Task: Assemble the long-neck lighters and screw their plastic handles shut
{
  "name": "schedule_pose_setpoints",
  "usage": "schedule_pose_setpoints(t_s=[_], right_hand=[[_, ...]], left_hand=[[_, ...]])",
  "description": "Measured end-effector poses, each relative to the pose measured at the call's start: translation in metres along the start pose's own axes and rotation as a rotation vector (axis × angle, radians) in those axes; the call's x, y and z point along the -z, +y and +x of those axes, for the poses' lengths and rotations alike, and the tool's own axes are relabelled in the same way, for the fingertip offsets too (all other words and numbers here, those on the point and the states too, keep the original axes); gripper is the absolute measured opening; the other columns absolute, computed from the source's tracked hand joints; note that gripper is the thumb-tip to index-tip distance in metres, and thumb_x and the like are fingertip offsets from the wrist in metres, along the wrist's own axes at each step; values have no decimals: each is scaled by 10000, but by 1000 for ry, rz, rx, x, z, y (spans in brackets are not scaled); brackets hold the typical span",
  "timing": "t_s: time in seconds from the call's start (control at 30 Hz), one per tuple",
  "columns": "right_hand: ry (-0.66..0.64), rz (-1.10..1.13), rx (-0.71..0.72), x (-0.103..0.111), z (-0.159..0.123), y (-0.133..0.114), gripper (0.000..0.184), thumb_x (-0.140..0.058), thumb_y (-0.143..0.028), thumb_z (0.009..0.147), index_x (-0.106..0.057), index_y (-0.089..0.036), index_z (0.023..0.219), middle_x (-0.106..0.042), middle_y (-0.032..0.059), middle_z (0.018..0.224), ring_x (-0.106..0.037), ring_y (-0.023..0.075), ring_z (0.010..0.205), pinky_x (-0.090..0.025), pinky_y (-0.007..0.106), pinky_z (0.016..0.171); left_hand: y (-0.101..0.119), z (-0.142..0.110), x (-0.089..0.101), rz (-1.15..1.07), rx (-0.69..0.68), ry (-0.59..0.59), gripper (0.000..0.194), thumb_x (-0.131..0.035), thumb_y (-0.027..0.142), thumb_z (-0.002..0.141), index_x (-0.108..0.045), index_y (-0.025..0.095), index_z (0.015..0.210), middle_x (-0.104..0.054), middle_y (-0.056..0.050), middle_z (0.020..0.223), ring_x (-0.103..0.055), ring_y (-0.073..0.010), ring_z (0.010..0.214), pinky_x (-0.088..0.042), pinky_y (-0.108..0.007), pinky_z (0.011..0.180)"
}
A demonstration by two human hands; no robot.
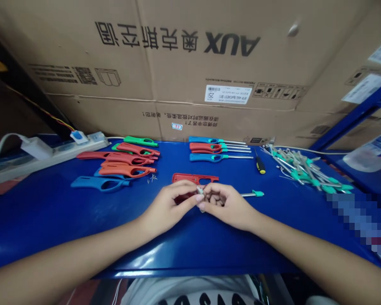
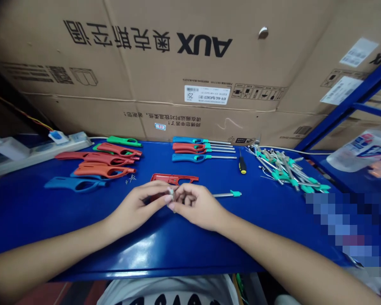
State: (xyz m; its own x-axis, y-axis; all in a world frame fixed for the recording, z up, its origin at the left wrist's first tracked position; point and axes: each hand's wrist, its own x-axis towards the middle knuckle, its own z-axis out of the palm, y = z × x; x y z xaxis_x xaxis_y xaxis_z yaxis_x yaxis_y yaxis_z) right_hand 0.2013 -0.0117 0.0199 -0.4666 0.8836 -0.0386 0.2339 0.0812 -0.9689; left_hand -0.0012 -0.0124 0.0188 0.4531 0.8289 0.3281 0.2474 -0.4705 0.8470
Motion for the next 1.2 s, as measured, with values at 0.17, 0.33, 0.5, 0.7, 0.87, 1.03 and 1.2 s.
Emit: schedule_pose_setpoints(t_s=[0.17,0.33,0.5,0.7,0.87,1.03,1.2], right_hand=[[23,-290,201,3,-3,8,132,-696,-307,873,-682,-180,906,-619,-23,718,-379,62,482,-340,217,474],[-19,-763,433,19,-7,4,156,-636,-239,928,-684,-216,1075,-648,67,1066,-631,164,844,-492,283,720],[-118,-970,403,32,-3,8,142,-537,-249,990,-656,-194,1045,-618,90,1116,-650,188,880,-499,306,732],[-114,-732,397,34,-2,8,93,-570,-236,981,-649,-191,963,-640,57,1031,-619,150,865,-479,274,771],[-54,-518,333,36,3,8,82,-652,-234,915,-672,-171,866,-602,-11,755,-457,76,569,-382,218,570],[-26,-291,147,35,7,13,169,-678,-317,873,-653,-161,814,-476,-61,582,-363,68,490,-290,215,485],[-41,-115,18,34,9,17,269,-705,-422,841,-633,-164,849,-457,-69,569,-349,73,496,-268,222,492]], left_hand=[[-4,0,1,-100,92,29,120,-707,251,891,-773,194,973,-780,-56,1016,-730,-200,948,-583,-346,888],[-4,4,4,-327,231,68,181,-724,330,863,-704,158,914,-758,-38,859,-722,-171,774,-600,-318,781],[-2,9,9,-287,332,93,260,-714,410,857,-667,154,842,-675,5,709,-593,-104,577,-524,-239,608],[0,10,10,-318,397,66,331,-625,495,903,-603,168,853,-576,39,659,-519,-89,538,-461,-214,541],[3,8,10,-330,448,21,366,-619,527,892,-576,167,843,-519,51,678,-314,-50,472,-261,-183,429],[3,7,10,-367,482,-30,402,-595,559,908,-592,162,849,-530,35,698,-312,-52,486,-234,-188,439],[3,6,9,-499,504,-114,423,-576,559,924,-647,150,1008,-582,-6,778,-335,-66,517,-259,-189,440]])
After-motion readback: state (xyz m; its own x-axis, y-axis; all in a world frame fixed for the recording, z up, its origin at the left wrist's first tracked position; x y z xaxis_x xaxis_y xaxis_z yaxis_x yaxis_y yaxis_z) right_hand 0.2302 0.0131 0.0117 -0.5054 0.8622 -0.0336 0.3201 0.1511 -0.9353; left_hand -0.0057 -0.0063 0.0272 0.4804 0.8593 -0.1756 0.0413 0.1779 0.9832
